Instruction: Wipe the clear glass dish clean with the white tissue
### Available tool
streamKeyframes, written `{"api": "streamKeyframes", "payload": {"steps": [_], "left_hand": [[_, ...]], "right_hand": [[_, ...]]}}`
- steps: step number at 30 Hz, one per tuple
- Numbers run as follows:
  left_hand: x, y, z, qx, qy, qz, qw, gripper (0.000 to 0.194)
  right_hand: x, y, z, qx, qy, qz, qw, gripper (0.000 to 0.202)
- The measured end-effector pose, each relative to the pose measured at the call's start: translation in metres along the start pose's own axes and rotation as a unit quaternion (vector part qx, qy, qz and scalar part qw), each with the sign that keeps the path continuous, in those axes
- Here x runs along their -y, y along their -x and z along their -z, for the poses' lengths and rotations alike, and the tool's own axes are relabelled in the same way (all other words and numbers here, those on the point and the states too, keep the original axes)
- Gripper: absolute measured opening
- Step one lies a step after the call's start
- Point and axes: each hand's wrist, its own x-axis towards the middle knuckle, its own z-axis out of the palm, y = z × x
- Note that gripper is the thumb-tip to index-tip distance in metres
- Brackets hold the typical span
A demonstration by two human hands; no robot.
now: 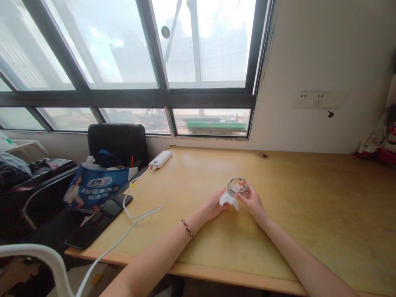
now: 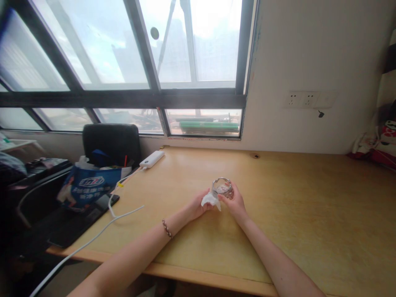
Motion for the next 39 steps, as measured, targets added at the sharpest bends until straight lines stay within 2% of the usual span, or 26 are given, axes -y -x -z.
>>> {"api": "streamKeyframes", "payload": {"steps": [3,5,8,10,12,14,15,17,19,22,24,27,33,36,39], "left_hand": [[0.000,0.000,0.000,0.029,0.040,0.025,0.998,0.029],[-0.001,0.001,-0.001,0.042,0.045,0.023,0.998,0.031],[-0.005,0.003,-0.004,0.043,0.049,0.031,0.997,0.030],[-0.007,0.006,-0.006,0.033,0.048,0.039,0.998,0.028],[-0.008,0.008,-0.009,0.009,0.050,0.035,0.998,0.025],[-0.008,0.009,-0.011,-0.024,0.060,0.011,0.998,0.023],[-0.007,0.009,-0.011,-0.035,0.065,-0.005,0.997,0.023],[-0.005,0.007,-0.011,-0.042,0.069,-0.042,0.996,0.023],[-0.003,0.004,-0.009,-0.044,0.059,-0.071,0.995,0.022],[0.000,0.002,-0.006,-0.054,0.035,-0.083,0.994,0.018],[0.001,0.002,-0.005,-0.046,0.022,-0.080,0.996,0.018],[0.002,0.003,-0.006,-0.021,-0.003,-0.075,0.997,0.023],[0.006,0.005,-0.007,0.014,-0.081,-0.072,0.994,0.032],[0.006,0.005,-0.005,0.025,-0.096,-0.047,0.994,0.035],[0.005,0.005,-0.005,0.023,-0.094,-0.039,0.995,0.033]], "right_hand": [[-0.002,-0.001,0.002,0.016,-0.013,-0.013,1.000,0.064],[-0.003,-0.001,0.003,0.053,-0.024,-0.016,0.998,0.060],[-0.002,0.001,0.005,0.116,-0.036,-0.014,0.992,0.054],[0.000,0.001,0.006,0.146,-0.027,-0.010,0.989,0.058],[0.003,0.001,0.007,0.149,0.017,0.017,0.988,0.066],[0.008,0.002,0.007,0.113,0.118,0.082,0.983,0.070],[0.012,0.003,0.007,0.088,0.185,0.126,0.971,0.067],[0.017,0.005,0.005,0.065,0.316,0.203,0.925,0.051],[0.021,0.009,0.004,0.097,0.394,0.239,0.882,0.036],[0.019,0.013,0.001,0.162,0.421,0.240,0.860,0.032],[0.016,0.015,-0.001,0.169,0.427,0.240,0.855,0.028],[0.013,0.016,-0.001,0.135,0.450,0.248,0.847,0.020],[0.015,0.010,0.005,0.012,0.533,0.225,0.816,0.013],[0.016,-0.009,0.028,-0.023,0.591,0.201,0.780,0.013],[0.013,-0.035,0.069,-0.068,0.648,0.169,0.739,0.015]]}}
